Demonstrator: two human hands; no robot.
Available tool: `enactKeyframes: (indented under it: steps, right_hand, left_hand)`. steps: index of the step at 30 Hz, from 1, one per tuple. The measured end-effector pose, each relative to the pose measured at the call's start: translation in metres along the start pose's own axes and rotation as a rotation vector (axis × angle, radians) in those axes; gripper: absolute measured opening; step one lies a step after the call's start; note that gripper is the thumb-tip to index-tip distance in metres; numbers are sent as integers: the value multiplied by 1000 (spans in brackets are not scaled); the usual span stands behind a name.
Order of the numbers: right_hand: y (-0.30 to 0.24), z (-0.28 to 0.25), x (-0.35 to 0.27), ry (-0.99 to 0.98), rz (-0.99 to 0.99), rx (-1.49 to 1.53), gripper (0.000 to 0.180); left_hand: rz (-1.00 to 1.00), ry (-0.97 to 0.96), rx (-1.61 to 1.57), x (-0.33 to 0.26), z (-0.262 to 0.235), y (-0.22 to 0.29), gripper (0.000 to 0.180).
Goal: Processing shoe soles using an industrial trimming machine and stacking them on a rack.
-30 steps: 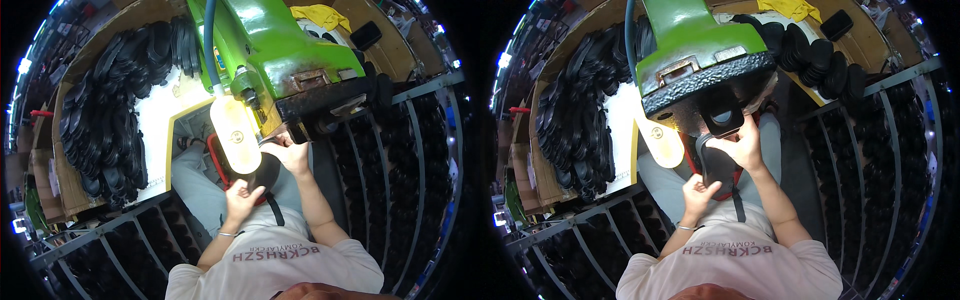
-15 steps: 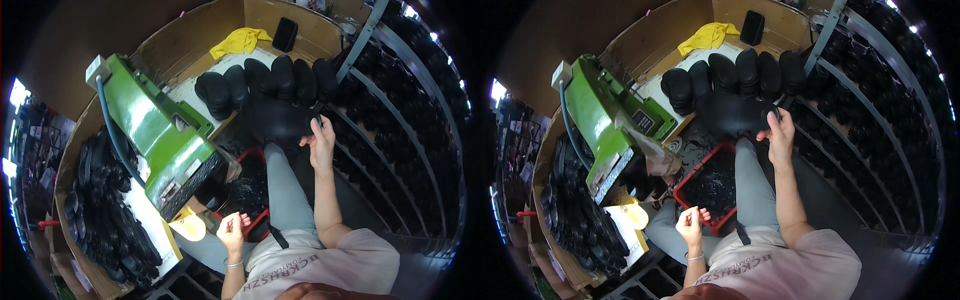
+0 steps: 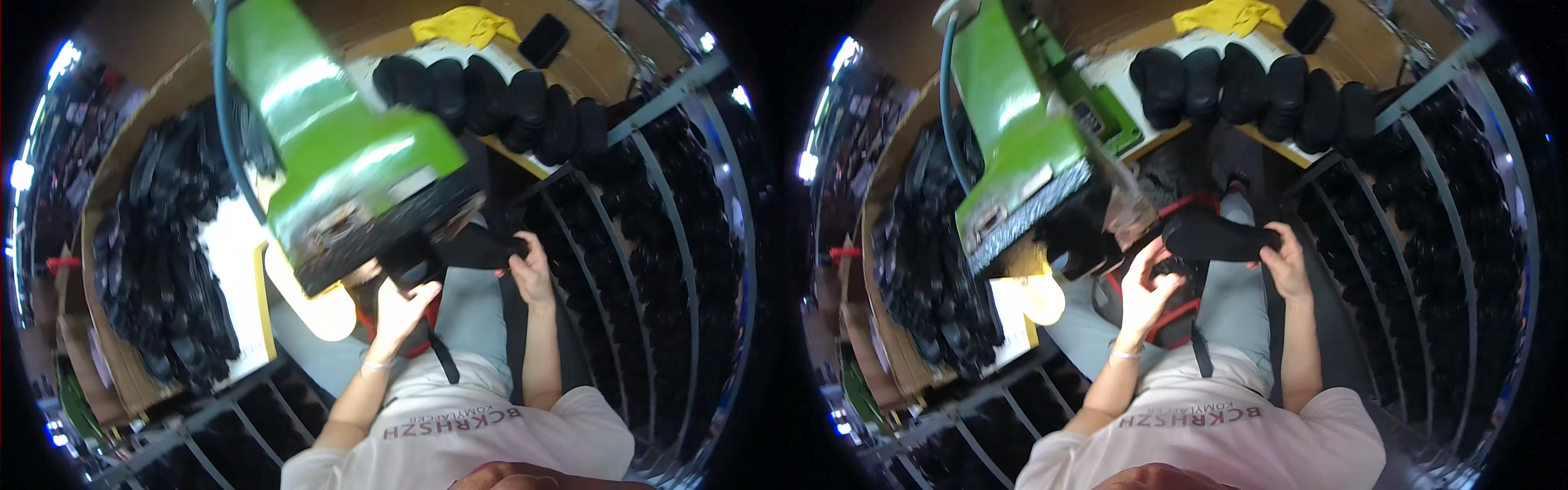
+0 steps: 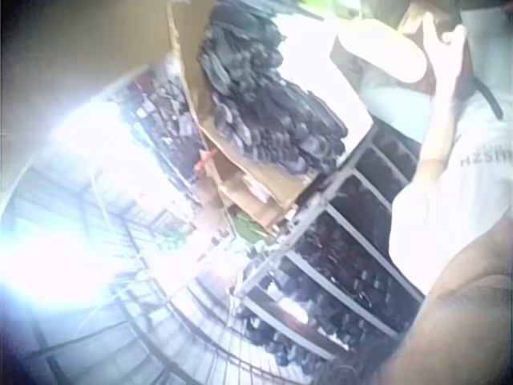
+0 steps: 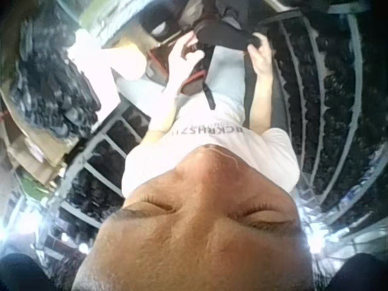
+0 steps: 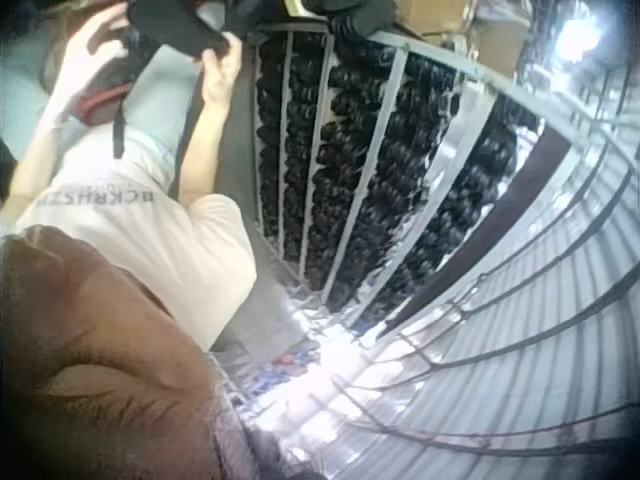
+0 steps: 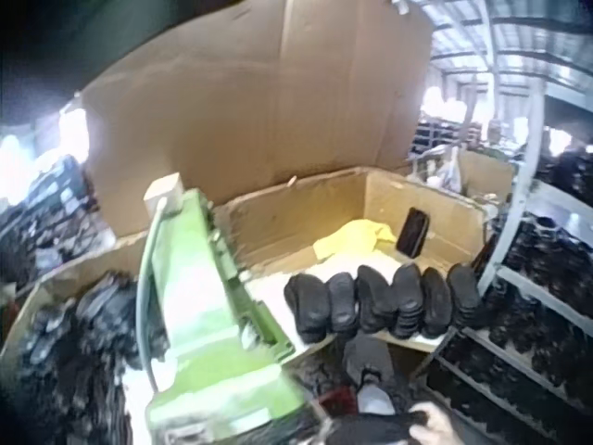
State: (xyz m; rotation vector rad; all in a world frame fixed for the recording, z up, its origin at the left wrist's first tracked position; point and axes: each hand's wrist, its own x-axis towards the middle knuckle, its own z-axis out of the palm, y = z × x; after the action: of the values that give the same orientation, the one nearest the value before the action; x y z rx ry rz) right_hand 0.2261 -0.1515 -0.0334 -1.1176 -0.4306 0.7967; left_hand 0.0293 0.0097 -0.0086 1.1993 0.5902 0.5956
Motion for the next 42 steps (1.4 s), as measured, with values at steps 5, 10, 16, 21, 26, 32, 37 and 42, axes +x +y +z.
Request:
enactKeyframes:
  steps: [5,10,16,21,26,32,37,42]
  right_hand:
    - [52,25,-43,-73,61,91,35]
    - [71,39,-53,-78,144,191,33]
    - [76,48,-64,-162,278,90,31]
    - [56,94,-77,-331,372,111,35]
    - [53,108,-81,-363,408,131,34]
    - [36,87,-73,-268,420,117,34]
    - [45,35,-40,-432,524,61,33]
    - [-3,35,25,-225,161,158,28]
  left_hand:
    - [-10,26,-57,-15,6,9,21]
    - [231,59,196,-22,-5,13,22]
    - [210,139,367,-4,-4,41,15]
    - [317,220,705,13,-21,36,18]
    - [471,224,817,1,-30,35,18]
    - [327,539,125,-17,-25,16,8]
    - [264,44,-98,-37,-30,6,53]
    - [64,97,-21,-26,-27,5,36]
